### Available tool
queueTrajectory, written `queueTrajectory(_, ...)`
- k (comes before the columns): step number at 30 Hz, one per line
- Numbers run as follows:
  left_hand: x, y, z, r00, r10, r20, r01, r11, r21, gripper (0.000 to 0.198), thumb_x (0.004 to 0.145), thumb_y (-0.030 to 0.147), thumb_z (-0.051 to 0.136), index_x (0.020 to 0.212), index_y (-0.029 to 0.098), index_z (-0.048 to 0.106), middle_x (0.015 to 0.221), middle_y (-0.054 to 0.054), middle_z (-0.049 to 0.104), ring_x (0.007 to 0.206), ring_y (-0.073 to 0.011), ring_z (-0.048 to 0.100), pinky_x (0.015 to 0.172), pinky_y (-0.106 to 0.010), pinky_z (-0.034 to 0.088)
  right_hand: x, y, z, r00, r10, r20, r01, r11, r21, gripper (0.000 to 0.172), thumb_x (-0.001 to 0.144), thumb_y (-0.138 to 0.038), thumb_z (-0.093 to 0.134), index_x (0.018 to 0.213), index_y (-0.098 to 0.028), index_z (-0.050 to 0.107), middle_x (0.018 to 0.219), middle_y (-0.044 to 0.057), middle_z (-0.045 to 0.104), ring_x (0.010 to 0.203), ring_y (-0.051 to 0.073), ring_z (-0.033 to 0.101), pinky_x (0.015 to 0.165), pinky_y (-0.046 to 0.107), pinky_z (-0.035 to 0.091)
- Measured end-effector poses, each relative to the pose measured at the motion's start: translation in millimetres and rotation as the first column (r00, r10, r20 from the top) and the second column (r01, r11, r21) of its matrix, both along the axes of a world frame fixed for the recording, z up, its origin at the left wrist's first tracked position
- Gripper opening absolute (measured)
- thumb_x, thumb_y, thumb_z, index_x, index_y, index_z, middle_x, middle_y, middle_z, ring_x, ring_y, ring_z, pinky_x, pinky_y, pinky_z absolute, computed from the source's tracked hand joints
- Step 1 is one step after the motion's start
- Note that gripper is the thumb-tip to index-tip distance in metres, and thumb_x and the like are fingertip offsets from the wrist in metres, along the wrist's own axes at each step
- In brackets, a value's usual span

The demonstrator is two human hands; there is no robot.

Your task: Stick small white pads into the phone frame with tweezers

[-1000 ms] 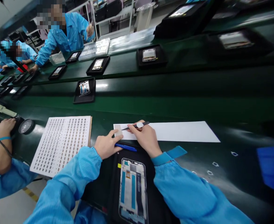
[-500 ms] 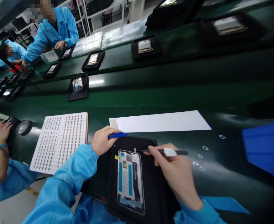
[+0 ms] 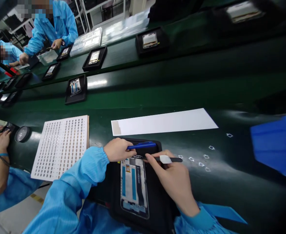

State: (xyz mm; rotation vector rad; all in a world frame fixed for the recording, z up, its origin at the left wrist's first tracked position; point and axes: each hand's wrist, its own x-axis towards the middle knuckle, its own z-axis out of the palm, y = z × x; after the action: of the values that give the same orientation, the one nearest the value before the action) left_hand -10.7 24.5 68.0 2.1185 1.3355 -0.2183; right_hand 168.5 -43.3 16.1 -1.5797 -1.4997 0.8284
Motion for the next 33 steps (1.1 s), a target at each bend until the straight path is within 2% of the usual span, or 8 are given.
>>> queueTrajectory(28, 2.0, -2.8, 0.2, 1.000, 0.023, -0.012, -0.023, 1.000, 0.013, 0.025, 0.090, 0.035, 0.053, 0.082, 0.019, 0.070, 0.066, -0.002, 0.067, 0.065, -0.0170, 0.065, 0.054, -0.024, 0.036, -2.3, -1.7, 4.2, 1.000, -0.008, -0.003, 0.008, 1.000, 0.006, 0.037, 0.087, -0.054, 0.056, 0.068, -0.022, 0.061, 0.071, 0.004, 0.065, 0.064, 0.021, 0.062, 0.050, 0.027, 0.041)
queueTrajectory(33, 1.2, -3.8, -1.6, 1.000, 0.022, -0.005, -0.022, 0.999, 0.030, 0.025, 0.089, 0.035, 0.053, 0.081, 0.019, 0.070, 0.067, -0.002, 0.068, 0.064, -0.0168, 0.064, 0.052, -0.025, 0.034, -2.8, -2.5, 4.3, 1.000, -0.007, -0.016, 0.007, 0.999, 0.032, 0.036, 0.088, -0.052, 0.056, 0.069, -0.022, 0.062, 0.071, 0.003, 0.064, 0.064, 0.020, 0.062, 0.051, 0.027, 0.041)
